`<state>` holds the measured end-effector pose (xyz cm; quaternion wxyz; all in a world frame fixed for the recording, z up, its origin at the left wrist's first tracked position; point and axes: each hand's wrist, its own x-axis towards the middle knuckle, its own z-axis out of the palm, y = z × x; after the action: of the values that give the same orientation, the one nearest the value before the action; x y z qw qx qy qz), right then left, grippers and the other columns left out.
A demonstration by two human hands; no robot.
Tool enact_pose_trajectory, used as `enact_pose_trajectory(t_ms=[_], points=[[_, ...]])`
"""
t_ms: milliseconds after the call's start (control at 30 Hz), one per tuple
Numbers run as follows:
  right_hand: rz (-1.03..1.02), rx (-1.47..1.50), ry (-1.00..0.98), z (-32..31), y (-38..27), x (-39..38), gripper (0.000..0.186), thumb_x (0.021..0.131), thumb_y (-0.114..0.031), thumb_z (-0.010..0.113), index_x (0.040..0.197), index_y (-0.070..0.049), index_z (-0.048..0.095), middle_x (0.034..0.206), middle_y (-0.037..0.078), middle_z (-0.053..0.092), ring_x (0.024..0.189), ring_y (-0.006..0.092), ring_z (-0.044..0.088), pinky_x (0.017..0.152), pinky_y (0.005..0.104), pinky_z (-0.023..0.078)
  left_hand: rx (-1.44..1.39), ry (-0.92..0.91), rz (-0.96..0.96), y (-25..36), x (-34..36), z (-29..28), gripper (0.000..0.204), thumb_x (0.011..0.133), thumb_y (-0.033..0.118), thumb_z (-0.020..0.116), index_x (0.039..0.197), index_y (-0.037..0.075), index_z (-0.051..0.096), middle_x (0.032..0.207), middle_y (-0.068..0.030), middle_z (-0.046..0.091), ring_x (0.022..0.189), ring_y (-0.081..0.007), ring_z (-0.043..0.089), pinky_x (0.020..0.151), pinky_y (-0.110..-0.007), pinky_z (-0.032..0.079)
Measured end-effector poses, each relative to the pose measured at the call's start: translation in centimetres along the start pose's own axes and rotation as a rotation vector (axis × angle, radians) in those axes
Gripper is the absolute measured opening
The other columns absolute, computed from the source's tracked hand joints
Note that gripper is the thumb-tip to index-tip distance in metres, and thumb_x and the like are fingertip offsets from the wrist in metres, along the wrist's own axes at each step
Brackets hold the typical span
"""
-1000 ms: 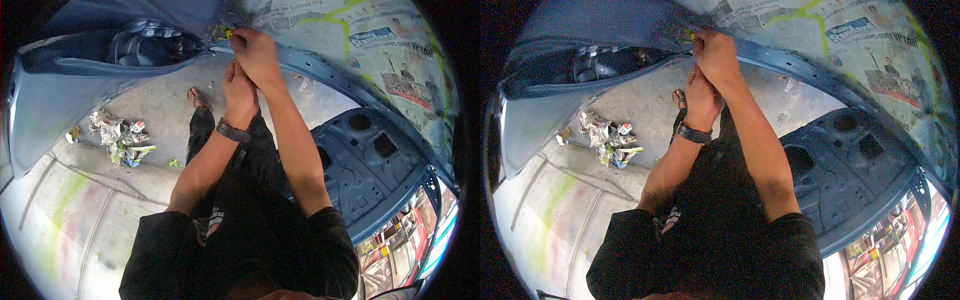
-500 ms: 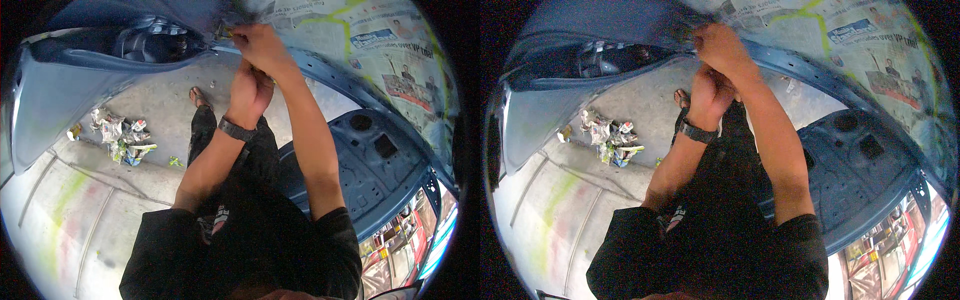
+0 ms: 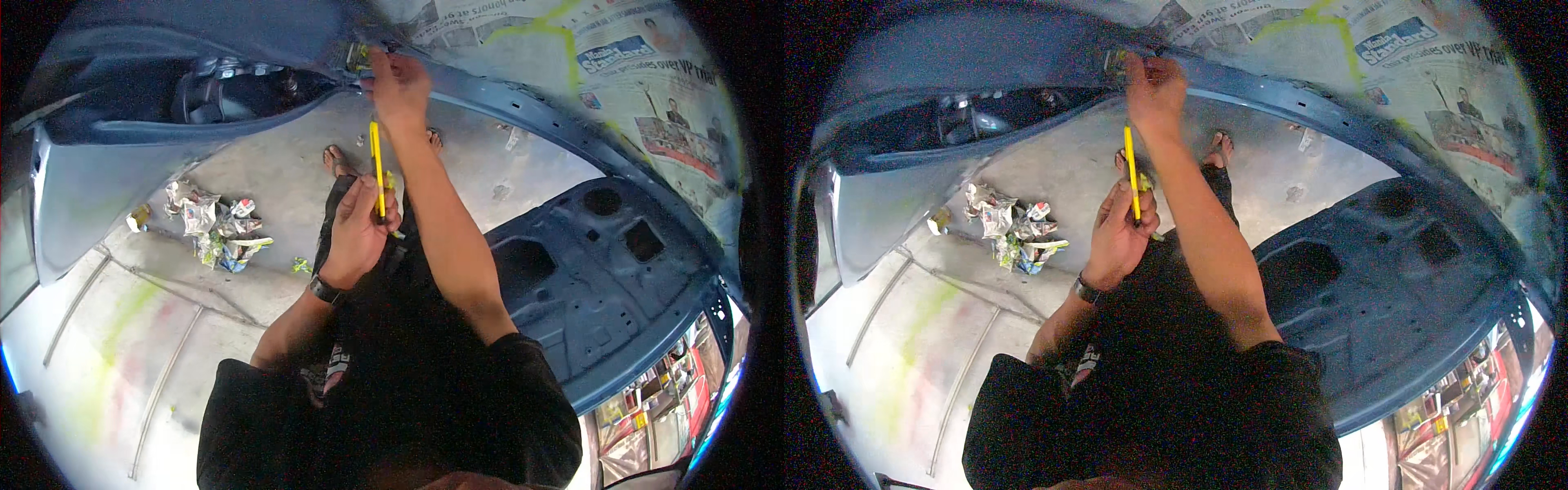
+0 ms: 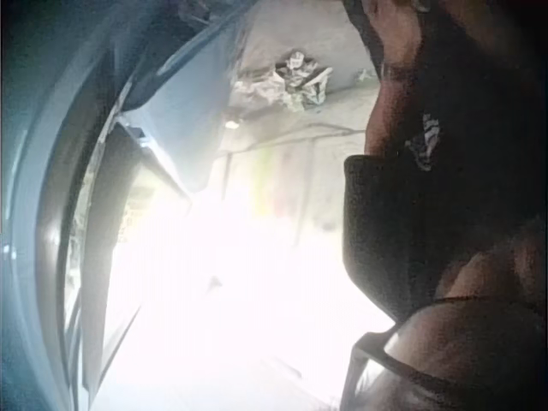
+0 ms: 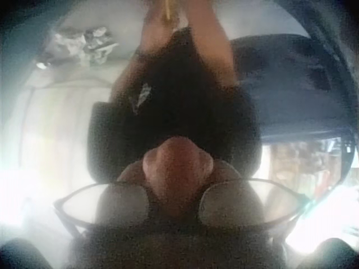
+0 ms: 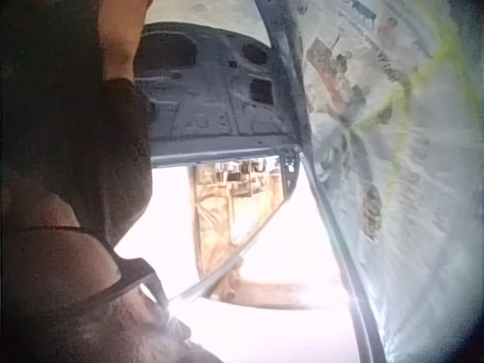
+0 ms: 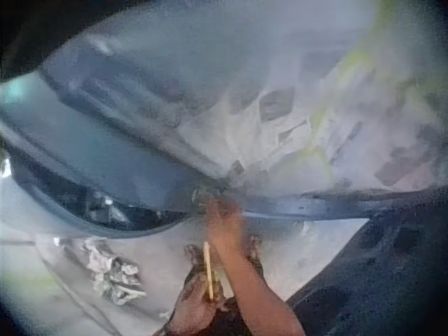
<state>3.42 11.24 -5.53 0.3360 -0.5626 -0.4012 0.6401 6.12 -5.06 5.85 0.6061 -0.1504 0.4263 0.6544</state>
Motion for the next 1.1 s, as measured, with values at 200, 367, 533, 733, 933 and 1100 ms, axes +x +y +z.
enact_pose_trajectory(t_ms=[200, 367, 533, 733, 933, 1100], points=[[0.055, 0.205, 0.075, 2.3, 1.4, 0.9, 0.019, 0.083, -0.013, 0.069, 0.079, 0.0, 0.055, 0.067, 0.009, 0.059, 0.049, 0.0186, 0.061, 0.042, 0.0289, 0.049, 0.036, 0.041, 0.007, 1.0, -0.6, 0.2, 0.021, 0.1, 0.03, 0.047, 0.1, 0.01, 0.053, 0.078, -0.0008, 0.05, 0.068, -0.0111, 0.046, 0.061, -0.025, 0.039], [0.048, 0.28, 0.111, 2.9, 2.3, 0.9, 0.014, 0.083, -0.009, 0.065, 0.077, -0.002, 0.055, 0.066, 0.008, 0.058, 0.049, 0.0175, 0.059, 0.042, 0.0291, 0.049, 0.038, 0.036, 0.014, 1.1, -0.5, 0.1, 0.022, 0.1, 0.031, 0.047, 0.101, 0.01, 0.054, 0.077, 0.0004, 0.05, 0.067, -0.0099, 0.046, 0.061, -0.024, 0.039], [0.07, 0.319, 0.163, 3.8, 1.4, 0.2, 0.011, 0.08, -0.008, 0.062, 0.076, 0.002, 0.06, 0.071, 0.011, 0.063, 0.062, 0.0181, 0.057, 0.057, 0.0343, 0.045, 0.045, 0.056, 0.007, 1.7, -0.7, 0.0, 0.023, 0.099, 0.031, 0.048, 0.103, 0.01, 0.055, 0.077, 0.0008, 0.049, 0.067, -0.0097, 0.046, 0.061, -0.024, 0.039], [-0.01, 0.048, 0.215, 3.9, 0.7, 0.7, 0.011, 0.079, -0.006, 0.059, 0.076, 0.005, 0.059, 0.071, 0.017, 0.063, 0.064, 0.0248, 0.06, 0.059, 0.0395, 0.046, 0.047, 0.065, 0.019, 2.0, -0.7, -0.3, 0.025, 0.098, 0.033, 0.051, 0.101, 0.009, 0.054, 0.076, 0.0004, 0.05, 0.067, -0.0103, 0.046, 0.061, -0.026, 0.039], [0.009, -0.032, 0.105, 2.6, 2.0, 1.4, 0.018, 0.082, -0.011, 0.061, 0.084, 0.007, 0.06, 0.074, 0.017, 0.063, 0.067, 0.0278, 0.061, 0.059, 0.04, 0.047, 0.081, 0.06, 0.006, 2.4, -1.3, 0.4, 0.021, 0.099, 0.031, 0.048, 0.1, 0.01, 0.053, 0.077, 0.0009, 0.046, 0.069, -0.0096, 0.042, 0.062, -0.024, 0.037], [0.113, 0.403, -0.08, 1.3, -1.4, -2.6, 0.024, 0.091, -0.021, 0.061, 0.099, 0.002, 0.058, 0.087, 0.009, 0.062, 0.063, 0.0162, 0.061, 0.054, 0.0288, 0.051, 0.064, 0.06, 0.0, 2.2, -1.4, -0.4, 0.02, 0.099, 0.031, 0.048, 0.096, 0.011, 0.052, 0.077, 0.0002, 0.045, 0.068, -0.0104, 0.041, 0.061, -0.024, 0.035]])
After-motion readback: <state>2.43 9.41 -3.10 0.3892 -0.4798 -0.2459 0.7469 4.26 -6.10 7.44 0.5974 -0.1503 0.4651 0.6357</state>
